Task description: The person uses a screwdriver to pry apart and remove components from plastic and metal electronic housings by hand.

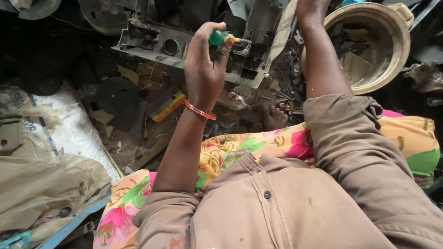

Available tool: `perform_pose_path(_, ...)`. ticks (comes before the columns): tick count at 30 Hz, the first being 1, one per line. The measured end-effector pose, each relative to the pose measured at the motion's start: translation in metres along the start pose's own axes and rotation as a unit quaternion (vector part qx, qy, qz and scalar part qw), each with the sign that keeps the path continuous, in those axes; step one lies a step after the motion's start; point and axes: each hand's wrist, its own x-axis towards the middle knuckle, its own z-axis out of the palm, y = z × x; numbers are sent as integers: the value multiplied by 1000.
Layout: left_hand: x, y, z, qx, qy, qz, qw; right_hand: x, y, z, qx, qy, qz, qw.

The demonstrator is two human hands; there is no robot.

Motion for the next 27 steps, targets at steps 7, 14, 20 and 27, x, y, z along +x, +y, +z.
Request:
perform_pose_path(7,-2,1,1,12,0,14,1000,1,2,3,-7,18,-18,1000)
perform_pose_path(14,2,2,7,25,-23,44,998,-26,-7,29,-24,48,-133,990)
perform_pose_path(20,24,25,1,189,-132,128,965,-67,-38,41,26,4,-227,973)
perform_pose_path(27,60,6,-3,342,-257,241,871,-45,-5,31,91,-20,-240,966)
